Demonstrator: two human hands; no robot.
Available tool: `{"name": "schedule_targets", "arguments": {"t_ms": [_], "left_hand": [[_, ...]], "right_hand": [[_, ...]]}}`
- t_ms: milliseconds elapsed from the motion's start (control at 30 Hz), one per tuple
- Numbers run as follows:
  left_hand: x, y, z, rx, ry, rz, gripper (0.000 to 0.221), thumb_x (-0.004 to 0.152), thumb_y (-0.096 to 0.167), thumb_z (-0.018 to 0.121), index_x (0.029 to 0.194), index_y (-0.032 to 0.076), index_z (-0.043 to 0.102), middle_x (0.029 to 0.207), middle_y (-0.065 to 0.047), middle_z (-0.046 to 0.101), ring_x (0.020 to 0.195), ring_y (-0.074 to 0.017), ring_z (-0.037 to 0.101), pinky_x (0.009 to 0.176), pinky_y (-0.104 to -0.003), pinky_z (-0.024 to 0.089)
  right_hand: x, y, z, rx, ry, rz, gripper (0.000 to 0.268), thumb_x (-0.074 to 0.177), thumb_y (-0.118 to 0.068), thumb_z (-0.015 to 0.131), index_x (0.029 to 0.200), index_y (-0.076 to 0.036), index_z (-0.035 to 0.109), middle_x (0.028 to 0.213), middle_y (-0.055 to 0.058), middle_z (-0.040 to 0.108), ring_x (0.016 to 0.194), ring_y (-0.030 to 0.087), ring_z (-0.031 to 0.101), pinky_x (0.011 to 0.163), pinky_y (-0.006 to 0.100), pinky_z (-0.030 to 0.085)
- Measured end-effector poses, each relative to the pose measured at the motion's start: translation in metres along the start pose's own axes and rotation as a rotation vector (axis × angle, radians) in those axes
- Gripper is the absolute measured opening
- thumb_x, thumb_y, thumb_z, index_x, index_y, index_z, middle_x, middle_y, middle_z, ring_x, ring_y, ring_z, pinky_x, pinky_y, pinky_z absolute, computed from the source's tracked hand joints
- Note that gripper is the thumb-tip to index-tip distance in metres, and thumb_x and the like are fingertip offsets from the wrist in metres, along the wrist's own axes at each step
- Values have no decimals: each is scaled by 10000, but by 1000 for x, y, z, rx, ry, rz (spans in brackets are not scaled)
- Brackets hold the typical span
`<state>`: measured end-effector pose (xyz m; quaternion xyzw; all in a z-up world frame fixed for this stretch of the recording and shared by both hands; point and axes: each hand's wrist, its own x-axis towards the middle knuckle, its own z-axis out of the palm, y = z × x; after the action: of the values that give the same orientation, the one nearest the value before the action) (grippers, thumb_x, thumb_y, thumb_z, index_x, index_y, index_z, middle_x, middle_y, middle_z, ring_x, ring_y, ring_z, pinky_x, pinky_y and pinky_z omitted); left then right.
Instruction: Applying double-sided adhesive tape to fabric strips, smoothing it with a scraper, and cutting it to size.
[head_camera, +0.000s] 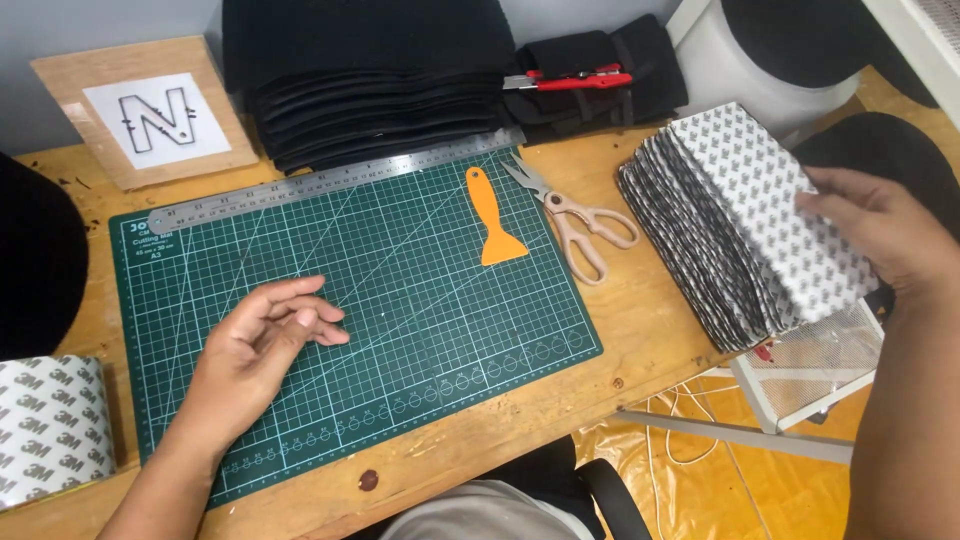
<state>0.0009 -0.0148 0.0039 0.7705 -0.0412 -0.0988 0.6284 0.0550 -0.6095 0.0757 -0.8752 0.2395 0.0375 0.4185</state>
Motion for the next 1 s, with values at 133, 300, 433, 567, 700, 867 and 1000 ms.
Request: {"name": "schedule_targets", "arguments": {"t_ms": [133,300,433,567,700,867,1000], "left_hand": [[-1,4,1,-11,17,-30,362,985,117,543,1338,83,612,1092,-111,761,916,-229,798,912,-369,660],[-1,1,-1,6,19,-16,355,984,133,549,1329,80,618,1086,-107,768,907,-226,805,915,-364,653],[-1,-2,-1,24,5,10,363,987,138,545,1340,84,609,1086,-105,765,910,-224,806,907,-358,653],[-2,-2,-1,-8,3,16,356,989,125,548,1336,82,613,1073,-108,759,914,-227,803,923,-359,647],[-2,-4,-1,-3,3,45,340,994,118,551,1325,80,619,1057,-107,764,897,-220,805,900,-337,643],[-2,-3,-2,22,-10,43,348,992,119,545,1331,80,618,1065,-98,767,907,-212,804,905,-335,647],[-1,-4,-2,43,-24,43,345,989,141,552,1323,93,627,1078,-91,771,905,-204,807,887,-330,645]], "right_hand": [[-9,-16,10,-182,15,-26,481,1005,-200,611,1469,-75,594,1263,112,652,1038,238,603,885,380,447],[-11,-10,11,-480,97,-96,445,1024,-264,608,1435,-98,642,1254,181,630,1041,339,632,873,480,465],[-53,-58,35,-508,125,-109,585,1058,-429,539,1483,-29,560,1462,231,474,1208,394,566,925,574,473],[-77,-97,55,-531,-1,126,1000,794,-543,587,1661,-252,180,1683,99,178,1333,401,469,1096,628,376],[-63,-65,54,-585,35,-50,995,778,-528,674,1631,-172,305,1585,141,322,1359,358,447,1063,516,381],[-64,-60,58,-610,36,-66,963,797,-531,668,1623,-172,326,1578,134,329,1228,374,530,1000,533,430],[-61,-55,59,-652,28,-93,964,796,-548,656,1616,-172,315,1586,157,312,1393,375,401,1023,578,416]]}}
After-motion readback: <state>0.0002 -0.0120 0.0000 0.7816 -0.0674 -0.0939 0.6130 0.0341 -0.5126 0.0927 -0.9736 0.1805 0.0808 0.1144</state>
